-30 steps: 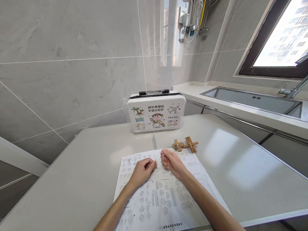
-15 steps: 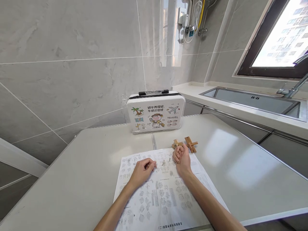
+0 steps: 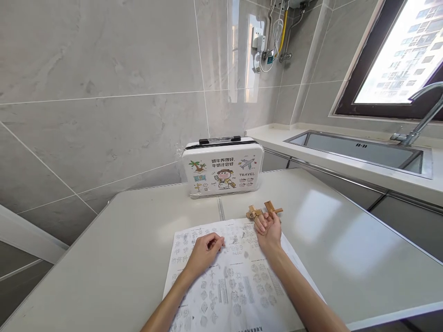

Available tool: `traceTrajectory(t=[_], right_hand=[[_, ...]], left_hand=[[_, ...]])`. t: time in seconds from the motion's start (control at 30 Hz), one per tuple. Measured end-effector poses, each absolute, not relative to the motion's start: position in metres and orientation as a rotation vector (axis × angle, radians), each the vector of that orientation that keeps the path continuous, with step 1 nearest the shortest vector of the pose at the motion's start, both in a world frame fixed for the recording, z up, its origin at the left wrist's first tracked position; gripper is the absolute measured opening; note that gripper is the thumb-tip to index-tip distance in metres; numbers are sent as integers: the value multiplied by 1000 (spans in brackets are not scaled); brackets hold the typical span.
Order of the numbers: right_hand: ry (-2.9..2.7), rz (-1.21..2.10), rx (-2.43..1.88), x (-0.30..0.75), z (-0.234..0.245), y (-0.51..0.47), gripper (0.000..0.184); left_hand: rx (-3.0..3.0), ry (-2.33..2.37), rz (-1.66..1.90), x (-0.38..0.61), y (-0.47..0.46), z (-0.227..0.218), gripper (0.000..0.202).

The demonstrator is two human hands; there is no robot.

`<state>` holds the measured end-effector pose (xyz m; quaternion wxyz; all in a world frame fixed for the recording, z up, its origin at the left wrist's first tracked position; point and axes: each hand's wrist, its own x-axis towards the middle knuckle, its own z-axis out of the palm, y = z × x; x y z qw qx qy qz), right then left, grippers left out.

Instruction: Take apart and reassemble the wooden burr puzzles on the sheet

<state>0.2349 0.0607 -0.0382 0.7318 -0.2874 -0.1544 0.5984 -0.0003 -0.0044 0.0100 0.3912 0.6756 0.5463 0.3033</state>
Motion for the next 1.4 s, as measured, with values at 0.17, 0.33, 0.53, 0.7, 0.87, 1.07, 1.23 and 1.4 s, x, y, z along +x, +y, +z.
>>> traceTrajectory(t=[0.17,0.33,0.53,0.7,0.87,1.07,1.23,1.4], right_hand=[[-407,1280,-674,228,-36,59,43],[-604,1178,-841,216,-27,50,45],[-969,1451,-781,205,-25,38,50],[-1122,1822,-657,199,-30,34,50],[-1213,2020,-636,200,-29,30,49],[-1305,2181,-572,203,-25,26,50],[-1303,2122,-593,201,-19,22,51],[-1295,1924,-745,198,-15,22,46]], left_hand=[[1719,1388,778,-1,-5,10,46],[1716,1374,810,-1,-5,5,46],[1676,1387,948,-2,-4,2,46],[1636,1427,1135,-5,-3,-4,33],[1629,1156,1193,-6,-1,-12,82],[1535,805,996,-8,-3,-7,115],[1548,897,988,-7,-7,1,99],[1616,1140,1073,-4,-9,3,95]])
